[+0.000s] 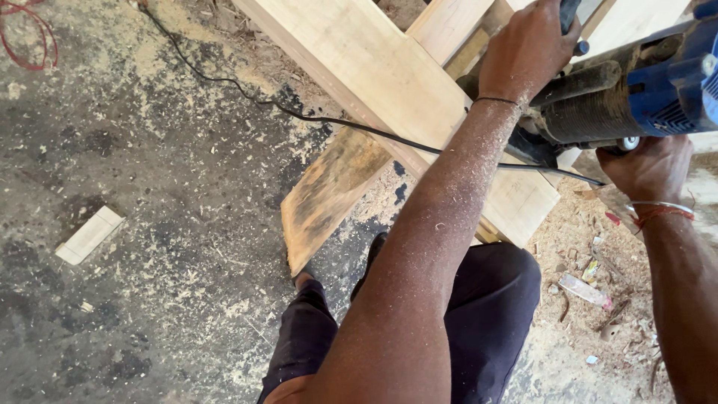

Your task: The person uses a handheld electric router to cut and smooth the edges of a wooden lattice frame laid on the workshop floor. They guide the router along the frame rails with both hands, repositioning it repeatedly to work different sections of the wood.

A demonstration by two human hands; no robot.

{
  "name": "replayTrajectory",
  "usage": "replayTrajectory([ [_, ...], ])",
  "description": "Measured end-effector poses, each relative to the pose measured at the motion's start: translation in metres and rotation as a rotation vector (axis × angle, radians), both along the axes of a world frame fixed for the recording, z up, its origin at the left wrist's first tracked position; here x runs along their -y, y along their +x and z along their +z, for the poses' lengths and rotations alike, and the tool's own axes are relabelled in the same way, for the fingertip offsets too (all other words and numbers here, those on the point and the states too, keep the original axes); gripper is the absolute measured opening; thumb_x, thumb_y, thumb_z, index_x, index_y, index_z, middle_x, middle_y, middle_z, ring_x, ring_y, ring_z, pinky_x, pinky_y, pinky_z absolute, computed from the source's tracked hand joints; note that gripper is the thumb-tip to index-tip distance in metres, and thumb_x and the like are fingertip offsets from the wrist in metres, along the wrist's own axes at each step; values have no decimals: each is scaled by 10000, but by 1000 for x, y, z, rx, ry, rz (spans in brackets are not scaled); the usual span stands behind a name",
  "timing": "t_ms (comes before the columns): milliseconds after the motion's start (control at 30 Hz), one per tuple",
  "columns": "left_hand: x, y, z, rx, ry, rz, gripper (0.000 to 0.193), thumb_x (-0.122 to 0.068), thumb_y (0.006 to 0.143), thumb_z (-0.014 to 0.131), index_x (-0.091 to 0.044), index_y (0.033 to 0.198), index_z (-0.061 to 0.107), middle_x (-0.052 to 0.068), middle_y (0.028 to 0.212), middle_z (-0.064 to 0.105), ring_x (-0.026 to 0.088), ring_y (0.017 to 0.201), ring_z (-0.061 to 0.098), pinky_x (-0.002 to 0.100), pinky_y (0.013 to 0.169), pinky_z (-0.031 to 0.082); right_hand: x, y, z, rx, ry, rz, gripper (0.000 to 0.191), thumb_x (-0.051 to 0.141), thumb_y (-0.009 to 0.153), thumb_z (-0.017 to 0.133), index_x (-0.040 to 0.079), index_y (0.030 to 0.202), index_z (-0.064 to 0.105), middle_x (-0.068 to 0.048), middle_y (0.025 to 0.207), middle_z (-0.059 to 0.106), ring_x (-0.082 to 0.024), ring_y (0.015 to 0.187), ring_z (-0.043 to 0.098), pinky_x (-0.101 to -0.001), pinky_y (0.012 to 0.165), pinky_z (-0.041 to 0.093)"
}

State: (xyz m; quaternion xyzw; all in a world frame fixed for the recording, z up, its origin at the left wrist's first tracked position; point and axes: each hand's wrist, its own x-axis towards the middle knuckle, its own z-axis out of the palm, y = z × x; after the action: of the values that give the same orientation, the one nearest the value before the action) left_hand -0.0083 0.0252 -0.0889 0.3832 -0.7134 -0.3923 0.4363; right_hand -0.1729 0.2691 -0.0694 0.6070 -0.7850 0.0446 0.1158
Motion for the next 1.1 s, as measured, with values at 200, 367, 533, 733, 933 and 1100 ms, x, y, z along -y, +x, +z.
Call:
replayTrajectory([
  [200,-1,19,8,-11,15,-13,411,-366,950,610,-139,1289,561,91,882,782,252,748,794,404,674,666,3,15,-1,11,1,-19,353,259,899,864,70,1144,696,-115,1104,772,-285,947,753,-380,893,623],
  [367,0,26,7,7,-8,8,459,-373,942,626,-130,1324,555,92,905,781,248,785,792,396,669,665,4,23,-4,-57,1,-3,333,269,928,866,73,1139,699,-117,1096,770,-299,930,745,-387,872,618],
  [533,3,31,4,9,23,-40,512,-385,945,625,-71,1344,567,77,843,775,182,733,789,339,659,665,1,21,-13,-73,9,-30,352,280,903,874,64,1126,708,-119,1023,767,-282,846,735,-376,801,612],
  [733,2,32,-7,8,16,-38,482,-384,966,611,-75,1335,581,60,827,767,153,719,780,319,642,661,0,19,-21,-80,82,-55,361,297,964,871,38,1143,694,-92,986,765,-178,722,707,-295,703,608],
  [933,0,26,-23,34,24,-57,474,-370,942,658,-73,1306,592,72,850,762,141,711,774,299,633,664,-2,39,-17,-64,12,-9,369,271,900,885,52,1137,706,-104,1029,768,-222,806,730,-334,774,624],
  [1100,-3,25,-29,-13,10,-18,423,-351,895,693,-101,1227,616,94,879,766,235,761,776,391,693,642,2,57,-9,66,-92,65,391,260,916,869,77,1216,697,-120,1110,768,-280,923,749,-387,851,622],
])
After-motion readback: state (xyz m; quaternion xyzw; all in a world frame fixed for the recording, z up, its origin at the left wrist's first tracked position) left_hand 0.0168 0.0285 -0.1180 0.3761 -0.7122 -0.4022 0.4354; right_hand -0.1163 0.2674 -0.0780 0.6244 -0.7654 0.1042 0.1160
